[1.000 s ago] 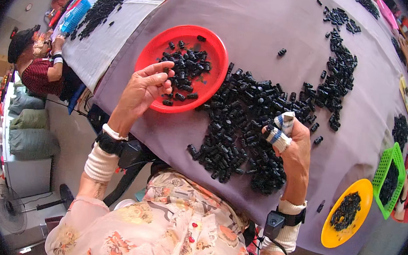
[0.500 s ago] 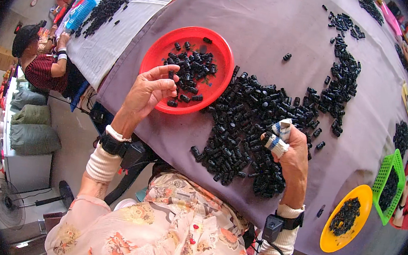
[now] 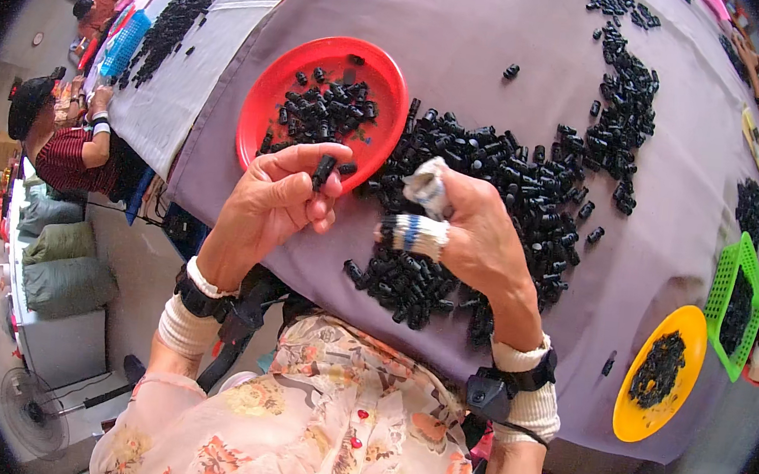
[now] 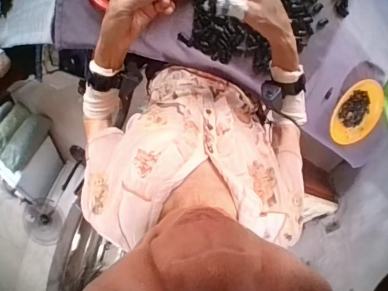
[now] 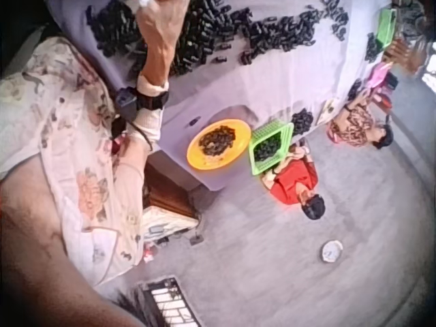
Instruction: Manually assembling small black plastic components by hand at a workstation.
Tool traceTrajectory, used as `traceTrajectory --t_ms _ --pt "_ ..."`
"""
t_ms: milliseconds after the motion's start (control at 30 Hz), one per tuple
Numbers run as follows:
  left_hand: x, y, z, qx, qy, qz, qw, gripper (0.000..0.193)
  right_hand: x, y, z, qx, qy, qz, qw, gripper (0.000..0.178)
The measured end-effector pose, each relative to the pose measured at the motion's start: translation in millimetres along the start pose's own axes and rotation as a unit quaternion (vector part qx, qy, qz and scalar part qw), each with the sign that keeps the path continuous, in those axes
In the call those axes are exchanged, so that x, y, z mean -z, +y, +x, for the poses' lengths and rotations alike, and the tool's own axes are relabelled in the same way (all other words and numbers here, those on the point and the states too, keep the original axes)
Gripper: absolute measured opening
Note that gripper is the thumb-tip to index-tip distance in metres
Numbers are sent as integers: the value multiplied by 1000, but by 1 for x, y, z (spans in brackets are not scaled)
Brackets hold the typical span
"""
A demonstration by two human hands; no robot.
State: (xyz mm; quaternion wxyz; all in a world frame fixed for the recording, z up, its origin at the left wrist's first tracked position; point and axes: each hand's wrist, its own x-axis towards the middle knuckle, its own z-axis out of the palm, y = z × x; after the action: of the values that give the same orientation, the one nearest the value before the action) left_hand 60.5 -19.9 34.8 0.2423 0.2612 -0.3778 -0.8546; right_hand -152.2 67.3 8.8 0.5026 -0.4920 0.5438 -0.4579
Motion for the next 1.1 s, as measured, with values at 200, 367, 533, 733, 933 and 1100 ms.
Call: traceTrajectory --t_ms 200,367,533,733,933,1100 --pt "-18 -3 -2 -14 -23 22 999 50 -12 -11 6 53 -43 17 998 38" --pt "-20 -4 -1 14 -24 18 999 50 -11 -14 6 46 -49 -5 998 39" --pt "-23 -6 -3 13 -33 26 999 47 -15 -13 6 51 -54 15 997 34" --pt "-26 -6 -2 1 -25 60 998 48 -14 -17 5 44 -65 6 997 32" --pt "-29 -5 -3 2 -5 96 995 50 -18 -16 4 36 -66 25 997 30" --pt "-32 -3 -4 -2 4 115 993 47 -18 -15 4 39 -75 23 996 29"
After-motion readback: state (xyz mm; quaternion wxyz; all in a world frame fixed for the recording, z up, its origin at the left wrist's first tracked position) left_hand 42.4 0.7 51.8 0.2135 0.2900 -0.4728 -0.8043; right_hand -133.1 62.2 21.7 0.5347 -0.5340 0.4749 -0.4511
